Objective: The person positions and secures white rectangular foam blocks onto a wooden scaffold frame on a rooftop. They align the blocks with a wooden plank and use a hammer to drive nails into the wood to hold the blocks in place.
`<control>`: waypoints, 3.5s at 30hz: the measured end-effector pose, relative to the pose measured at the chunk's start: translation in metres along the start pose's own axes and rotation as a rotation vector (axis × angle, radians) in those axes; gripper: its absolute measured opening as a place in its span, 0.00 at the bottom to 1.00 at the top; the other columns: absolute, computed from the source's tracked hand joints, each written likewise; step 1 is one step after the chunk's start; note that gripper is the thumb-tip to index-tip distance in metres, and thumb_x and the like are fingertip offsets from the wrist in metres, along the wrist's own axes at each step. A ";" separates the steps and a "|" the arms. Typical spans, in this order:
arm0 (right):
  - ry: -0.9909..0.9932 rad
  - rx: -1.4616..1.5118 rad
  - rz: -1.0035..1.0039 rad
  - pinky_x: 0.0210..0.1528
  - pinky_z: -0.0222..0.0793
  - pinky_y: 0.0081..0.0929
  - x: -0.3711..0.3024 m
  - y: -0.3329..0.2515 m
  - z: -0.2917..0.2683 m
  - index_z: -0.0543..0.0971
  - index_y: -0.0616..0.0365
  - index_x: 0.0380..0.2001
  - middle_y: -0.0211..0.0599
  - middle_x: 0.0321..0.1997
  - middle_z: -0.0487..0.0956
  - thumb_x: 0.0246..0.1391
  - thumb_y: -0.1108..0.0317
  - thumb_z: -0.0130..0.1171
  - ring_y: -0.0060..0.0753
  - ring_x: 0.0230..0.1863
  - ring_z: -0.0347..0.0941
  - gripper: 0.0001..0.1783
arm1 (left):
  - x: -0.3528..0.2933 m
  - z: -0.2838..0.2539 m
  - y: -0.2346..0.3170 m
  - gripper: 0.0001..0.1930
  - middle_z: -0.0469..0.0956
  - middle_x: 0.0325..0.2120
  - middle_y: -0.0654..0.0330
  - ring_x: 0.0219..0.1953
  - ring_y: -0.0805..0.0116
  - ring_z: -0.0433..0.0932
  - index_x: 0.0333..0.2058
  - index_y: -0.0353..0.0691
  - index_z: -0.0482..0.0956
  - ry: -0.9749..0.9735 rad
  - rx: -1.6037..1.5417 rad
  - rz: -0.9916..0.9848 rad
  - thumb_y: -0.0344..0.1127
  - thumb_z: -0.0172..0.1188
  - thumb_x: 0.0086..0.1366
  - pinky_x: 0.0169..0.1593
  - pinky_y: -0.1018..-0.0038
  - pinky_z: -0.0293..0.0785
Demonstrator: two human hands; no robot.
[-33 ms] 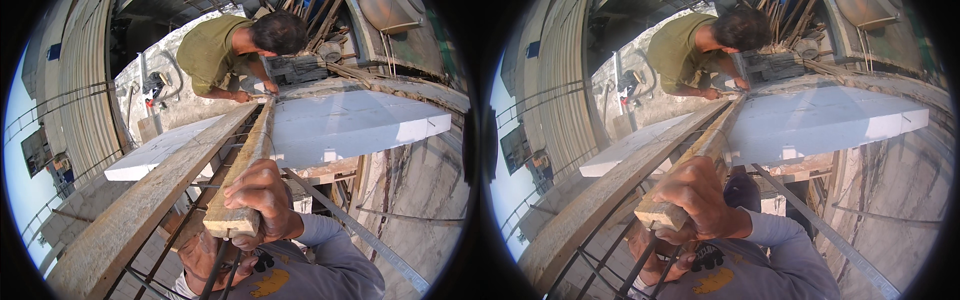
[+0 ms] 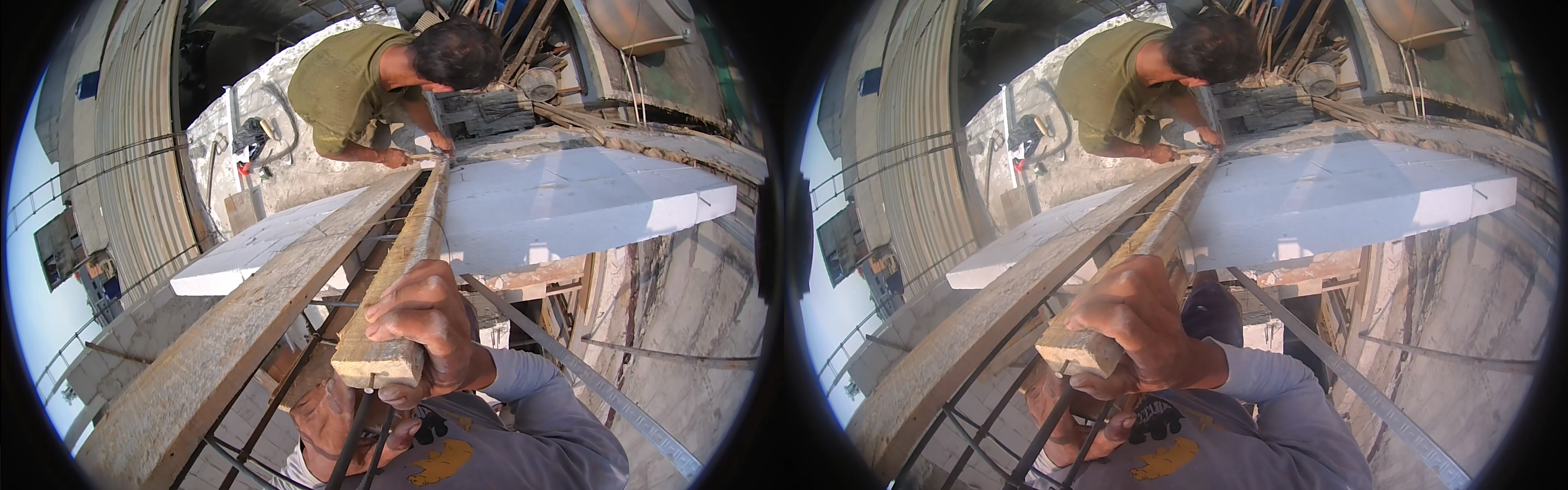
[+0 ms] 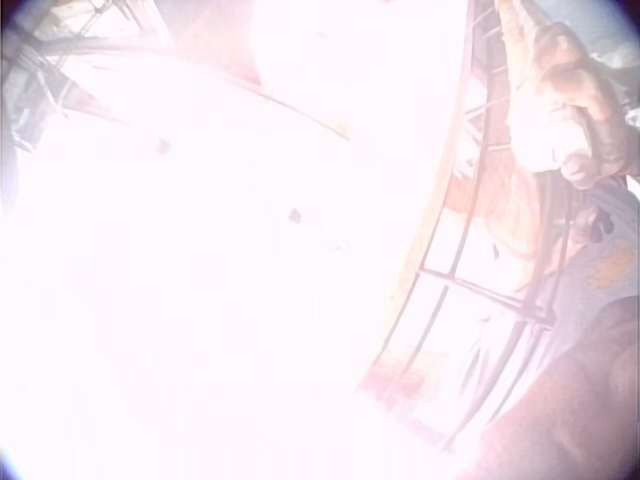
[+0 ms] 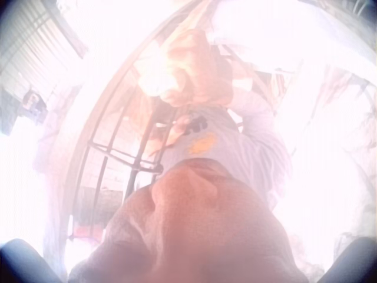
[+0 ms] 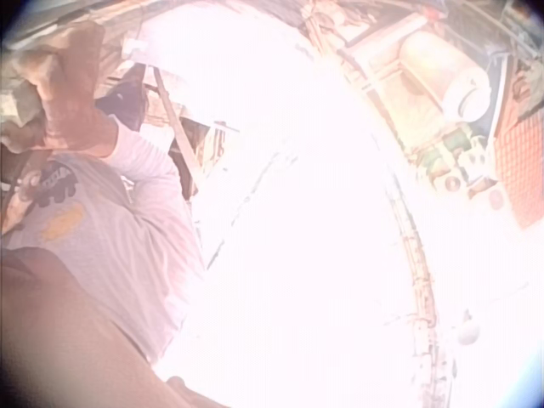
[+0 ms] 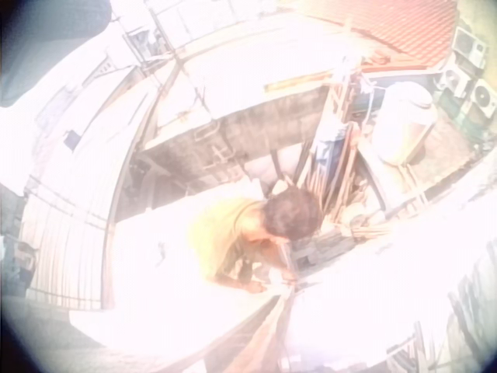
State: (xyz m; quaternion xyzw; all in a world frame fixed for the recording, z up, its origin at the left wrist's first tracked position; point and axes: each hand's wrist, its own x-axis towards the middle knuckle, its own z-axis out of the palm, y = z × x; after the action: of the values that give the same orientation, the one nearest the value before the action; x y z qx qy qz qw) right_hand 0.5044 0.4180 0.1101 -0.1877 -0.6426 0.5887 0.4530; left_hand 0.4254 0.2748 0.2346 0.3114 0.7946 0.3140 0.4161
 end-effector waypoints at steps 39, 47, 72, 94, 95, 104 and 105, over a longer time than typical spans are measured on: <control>0.092 0.025 -0.015 0.48 0.63 0.45 -0.008 0.000 0.007 0.75 0.56 0.51 0.33 0.46 0.79 0.59 0.38 0.67 0.41 0.44 0.72 0.33 | -0.006 0.000 0.005 0.48 0.74 0.56 0.36 0.56 0.47 0.81 0.70 0.20 0.53 -0.055 0.263 0.065 0.47 0.67 0.63 0.58 0.58 0.78; 0.115 -0.002 -0.029 0.47 0.63 0.45 -0.007 0.001 0.008 0.75 0.56 0.51 0.34 0.46 0.79 0.59 0.38 0.67 0.42 0.44 0.73 0.33 | -0.005 -0.004 0.003 0.48 0.75 0.56 0.36 0.56 0.47 0.81 0.70 0.20 0.53 -0.072 0.292 0.106 0.47 0.67 0.62 0.58 0.58 0.78; 0.102 0.029 -0.007 0.54 0.61 0.45 -0.008 0.000 0.010 0.75 0.54 0.50 0.39 0.45 0.74 0.57 0.35 0.64 0.47 0.47 0.69 0.35 | 0.002 -0.007 0.011 0.48 0.76 0.54 0.37 0.55 0.48 0.82 0.68 0.19 0.56 -0.095 0.373 0.108 0.49 0.67 0.61 0.58 0.59 0.78; 0.032 0.030 -0.084 0.49 0.66 0.41 -0.004 0.003 0.003 0.77 0.57 0.53 0.38 0.47 0.77 0.50 0.37 0.71 0.43 0.45 0.70 0.38 | 0.034 -0.024 -0.014 0.59 0.56 0.73 0.39 0.75 0.44 0.58 0.76 0.31 0.44 -0.013 -0.527 -0.078 0.56 0.70 0.59 0.75 0.51 0.54; 0.022 0.032 -0.080 0.49 0.66 0.41 -0.004 0.003 0.003 0.77 0.57 0.53 0.38 0.47 0.77 0.50 0.38 0.71 0.43 0.45 0.70 0.38 | 0.030 -0.021 -0.001 0.59 0.56 0.73 0.39 0.75 0.44 0.57 0.76 0.32 0.45 -0.032 -0.430 0.005 0.55 0.71 0.58 0.76 0.51 0.53; -0.021 0.006 -0.031 0.50 0.71 0.38 0.002 0.002 -0.003 0.80 0.55 0.50 0.36 0.46 0.78 0.47 0.38 0.74 0.41 0.48 0.74 0.37 | 0.063 -0.022 0.021 0.32 0.65 0.69 0.41 0.71 0.52 0.68 0.67 0.33 0.63 -0.088 0.168 0.259 0.27 0.66 0.68 0.71 0.59 0.66; -0.023 0.006 -0.020 0.50 0.71 0.37 0.002 0.002 -0.005 0.80 0.55 0.50 0.36 0.46 0.78 0.46 0.38 0.74 0.41 0.48 0.74 0.37 | 0.064 -0.021 0.021 0.31 0.65 0.69 0.41 0.70 0.53 0.68 0.66 0.33 0.64 -0.076 0.293 0.304 0.27 0.67 0.67 0.71 0.59 0.66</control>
State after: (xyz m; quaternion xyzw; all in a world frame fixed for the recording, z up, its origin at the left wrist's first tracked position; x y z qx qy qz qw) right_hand 0.5062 0.4231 0.1085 -0.1734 -0.6479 0.5881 0.4520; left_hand 0.3825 0.3311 0.2301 0.4963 0.7594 0.2423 0.3439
